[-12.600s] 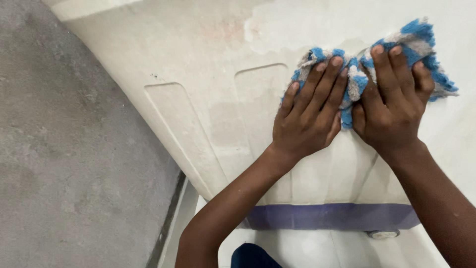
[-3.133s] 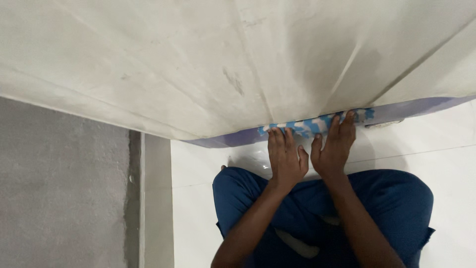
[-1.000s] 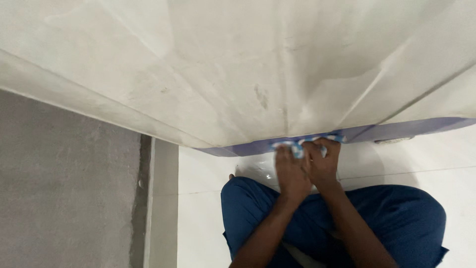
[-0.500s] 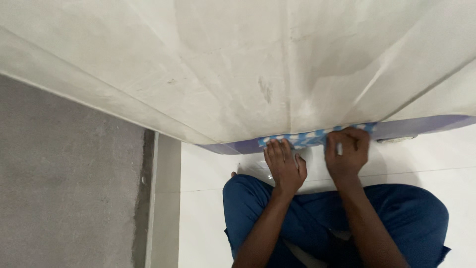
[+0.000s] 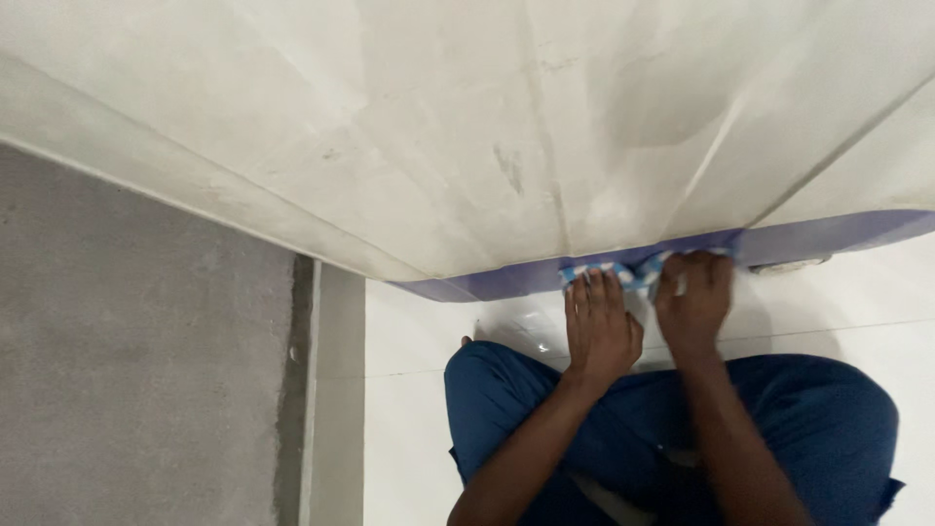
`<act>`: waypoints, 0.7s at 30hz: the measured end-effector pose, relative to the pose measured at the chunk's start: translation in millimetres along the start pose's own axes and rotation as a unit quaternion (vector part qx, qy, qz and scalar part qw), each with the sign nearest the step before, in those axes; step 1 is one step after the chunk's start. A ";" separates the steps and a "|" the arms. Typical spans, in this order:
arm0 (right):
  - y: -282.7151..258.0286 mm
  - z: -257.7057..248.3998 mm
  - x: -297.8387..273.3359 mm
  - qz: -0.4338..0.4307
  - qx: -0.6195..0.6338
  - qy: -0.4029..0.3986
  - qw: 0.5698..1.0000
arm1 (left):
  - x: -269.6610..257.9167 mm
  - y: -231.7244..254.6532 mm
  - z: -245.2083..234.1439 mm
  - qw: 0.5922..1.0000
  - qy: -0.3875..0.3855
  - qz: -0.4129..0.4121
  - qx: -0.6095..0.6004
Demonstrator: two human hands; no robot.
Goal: The person wipes the exterior surface of a large white plastic container using a blue and white striped cloth. They scrub the sides and the bottom edge where the container meets the floor.
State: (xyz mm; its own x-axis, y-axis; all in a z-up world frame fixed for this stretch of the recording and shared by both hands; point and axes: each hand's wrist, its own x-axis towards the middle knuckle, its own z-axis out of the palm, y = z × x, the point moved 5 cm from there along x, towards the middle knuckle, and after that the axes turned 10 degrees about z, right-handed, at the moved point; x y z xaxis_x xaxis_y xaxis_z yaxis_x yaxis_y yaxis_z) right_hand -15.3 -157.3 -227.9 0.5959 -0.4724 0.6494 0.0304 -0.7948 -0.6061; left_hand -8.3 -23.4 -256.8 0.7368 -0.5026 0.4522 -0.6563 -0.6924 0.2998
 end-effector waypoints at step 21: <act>4.4 24.9 -26.8 0.035 0.053 -0.026 0.998 | -5.3 -4.3 26.1 0.999 0.026 0.038 -0.004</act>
State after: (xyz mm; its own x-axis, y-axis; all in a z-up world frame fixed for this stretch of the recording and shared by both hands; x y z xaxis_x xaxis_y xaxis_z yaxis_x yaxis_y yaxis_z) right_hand -11.2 -138.6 -259.3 0.6397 -0.5024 0.5817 0.0714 -0.7146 -0.6958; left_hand -5.1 -31.2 -282.4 0.6761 -0.5260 0.5159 -0.7109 -0.6498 0.2692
